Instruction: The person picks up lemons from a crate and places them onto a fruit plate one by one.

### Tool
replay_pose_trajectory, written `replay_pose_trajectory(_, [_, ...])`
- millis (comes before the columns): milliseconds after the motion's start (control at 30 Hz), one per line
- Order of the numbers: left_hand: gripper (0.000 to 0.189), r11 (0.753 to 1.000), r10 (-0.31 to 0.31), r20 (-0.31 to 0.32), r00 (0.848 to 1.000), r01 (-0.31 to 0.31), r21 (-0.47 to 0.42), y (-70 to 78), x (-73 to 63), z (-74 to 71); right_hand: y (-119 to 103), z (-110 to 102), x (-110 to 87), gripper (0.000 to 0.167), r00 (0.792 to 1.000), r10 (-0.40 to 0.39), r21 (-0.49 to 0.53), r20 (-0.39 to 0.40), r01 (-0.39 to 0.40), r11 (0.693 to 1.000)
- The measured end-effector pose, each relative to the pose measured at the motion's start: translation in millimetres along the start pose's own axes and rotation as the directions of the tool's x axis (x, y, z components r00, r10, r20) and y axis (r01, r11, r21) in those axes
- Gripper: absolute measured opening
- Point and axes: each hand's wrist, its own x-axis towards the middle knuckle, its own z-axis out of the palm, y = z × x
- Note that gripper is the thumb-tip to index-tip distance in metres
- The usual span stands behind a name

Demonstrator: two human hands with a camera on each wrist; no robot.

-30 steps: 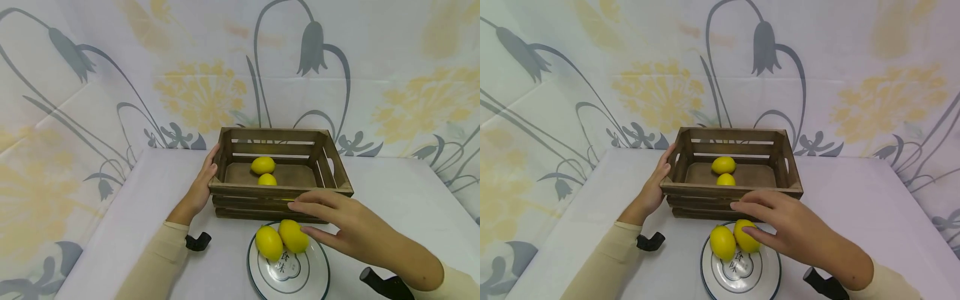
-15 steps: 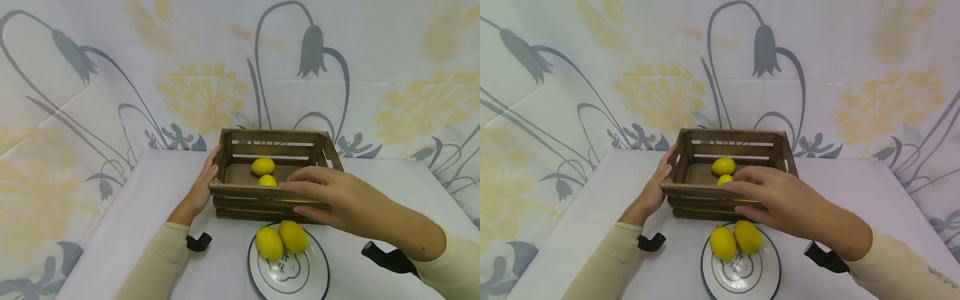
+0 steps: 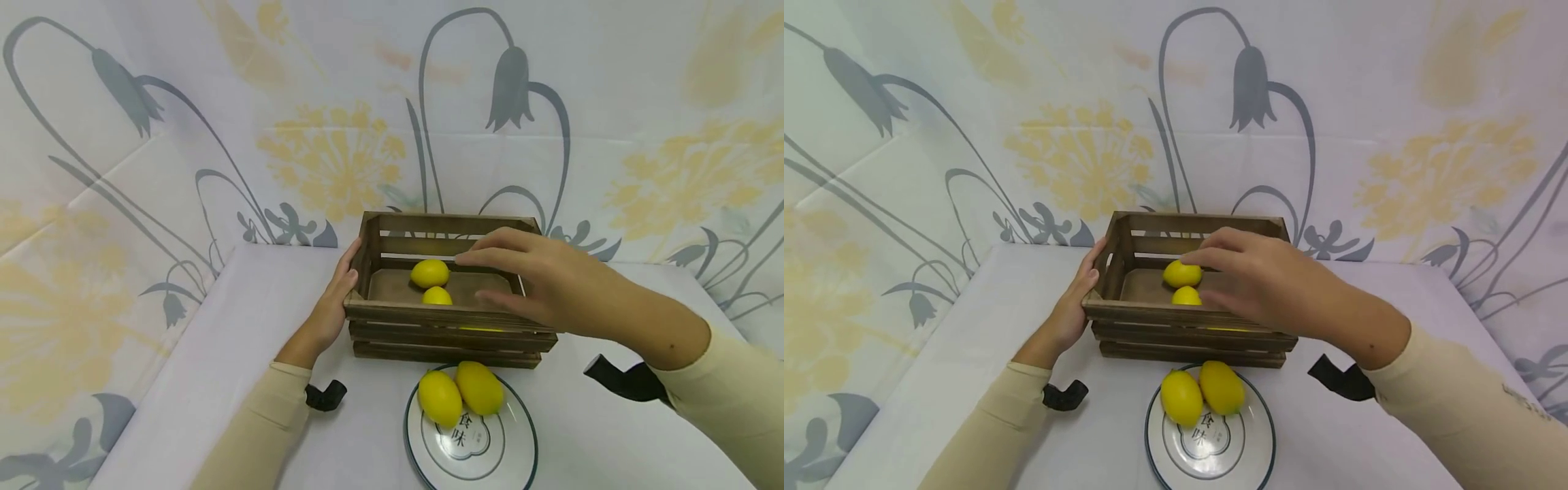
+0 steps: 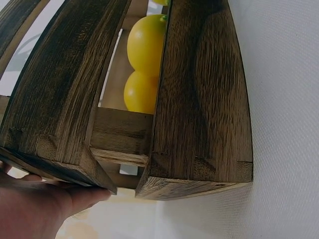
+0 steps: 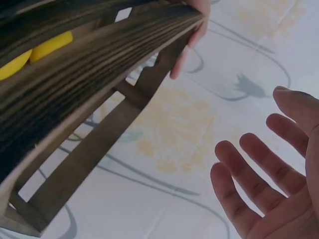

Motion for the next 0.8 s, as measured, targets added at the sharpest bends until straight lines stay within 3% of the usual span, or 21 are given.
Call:
replay_pose_trajectory(133, [0.052, 1.000, 0.000, -0.002, 1.000, 0.000, -0.002, 0.2, 0.2, -0.2, 7, -2, 8.2, 0.040, 0.999, 0.028, -0.025, 0.025, -0.027, 0.999])
replay_pose_trajectory(300, [0.053, 1.000, 0.006, 0.003, 1.000, -0.005, -0.011, 0.3, 0.9, 0.2, 13, -3, 17.9, 0.050, 0.997, 0.057, -0.034, 0.049, -0.055, 0.998])
replay_pose_trajectory(467, [0.052, 1.000, 0.013, -0.002, 1.000, -0.013, -0.016, -2.2, 0.7, -0.3, 23, -1, 27.1, 0.045, 0.991, 0.108, -0.026, 0.076, -0.106, 0.994])
replay_pose_trajectory(667, [0.053, 1.000, 0.008, 0.000, 1.000, -0.008, -0.018, -2.5, 0.2, -0.2, 37, 2, 37.6, 0.043, 0.976, 0.169, -0.001, 0.137, -0.170, 0.985])
replay_pose_trajectory(800, [0.053, 1.000, 0.006, -0.003, 1.000, -0.006, -0.020, -2.1, 0.4, 0.2, 45, 5, 44.4, 0.043, 0.954, 0.236, 0.004, 0.183, -0.240, 0.971])
